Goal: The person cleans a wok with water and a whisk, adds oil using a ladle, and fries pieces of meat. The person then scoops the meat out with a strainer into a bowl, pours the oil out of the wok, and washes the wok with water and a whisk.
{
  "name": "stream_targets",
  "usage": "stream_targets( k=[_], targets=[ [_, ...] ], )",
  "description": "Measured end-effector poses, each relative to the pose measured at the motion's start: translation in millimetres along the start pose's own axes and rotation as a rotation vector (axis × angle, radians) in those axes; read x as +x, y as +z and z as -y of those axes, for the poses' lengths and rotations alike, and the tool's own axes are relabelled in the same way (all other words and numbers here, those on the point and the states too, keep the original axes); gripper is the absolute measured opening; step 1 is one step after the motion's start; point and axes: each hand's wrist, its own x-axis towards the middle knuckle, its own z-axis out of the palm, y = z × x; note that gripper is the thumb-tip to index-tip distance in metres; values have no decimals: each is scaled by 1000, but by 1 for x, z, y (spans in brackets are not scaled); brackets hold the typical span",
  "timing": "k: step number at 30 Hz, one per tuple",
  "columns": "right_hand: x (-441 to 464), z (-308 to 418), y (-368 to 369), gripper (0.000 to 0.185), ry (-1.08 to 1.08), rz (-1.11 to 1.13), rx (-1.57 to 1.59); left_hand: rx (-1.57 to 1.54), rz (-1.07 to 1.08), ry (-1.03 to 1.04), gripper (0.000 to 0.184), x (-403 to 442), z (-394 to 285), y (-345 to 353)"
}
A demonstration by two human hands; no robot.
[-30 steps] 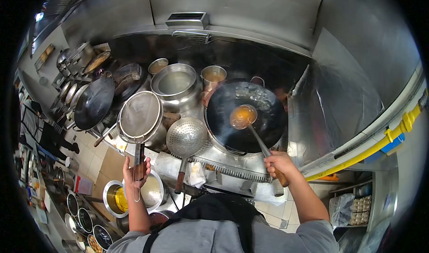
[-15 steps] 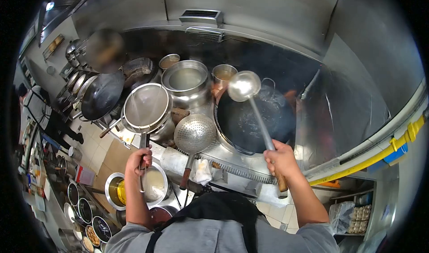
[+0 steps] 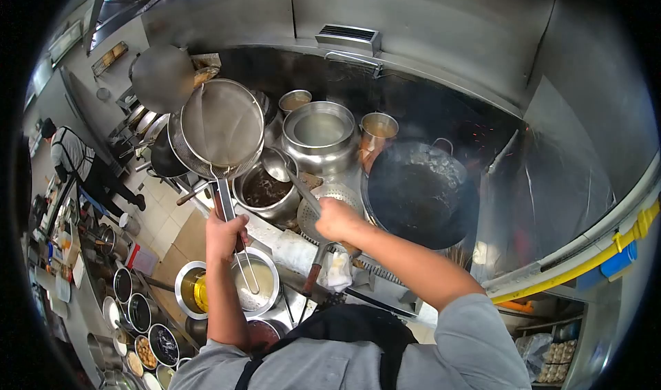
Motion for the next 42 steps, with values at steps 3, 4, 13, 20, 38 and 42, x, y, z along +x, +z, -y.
stream_targets(
  k=[3, 4, 13, 20, 38, 42],
  targets=[
    [20, 21, 10, 34, 82, 50, -101, -9, -34, -4, 25, -10, 2, -3],
    [32, 22, 15, 31, -11, 106, -240, -49, -16, -1, 26, -12, 4, -4],
    [55, 25, 12, 22, 638, 628, 1243, -478, 104, -311, 25, -1, 23, -28],
    [14, 18, -8, 19, 603, 612, 1391, -571, 113, -390, 21, 1, 42, -28],
    [-70, -15, -70, 27, 530, 520, 1436, -500, 109, -345, 15, 14, 47, -14],
    [-93, -27, -83, 24, 540, 453, 1516, -472, 115, -375, 12, 19, 55, -6]
  ],
)
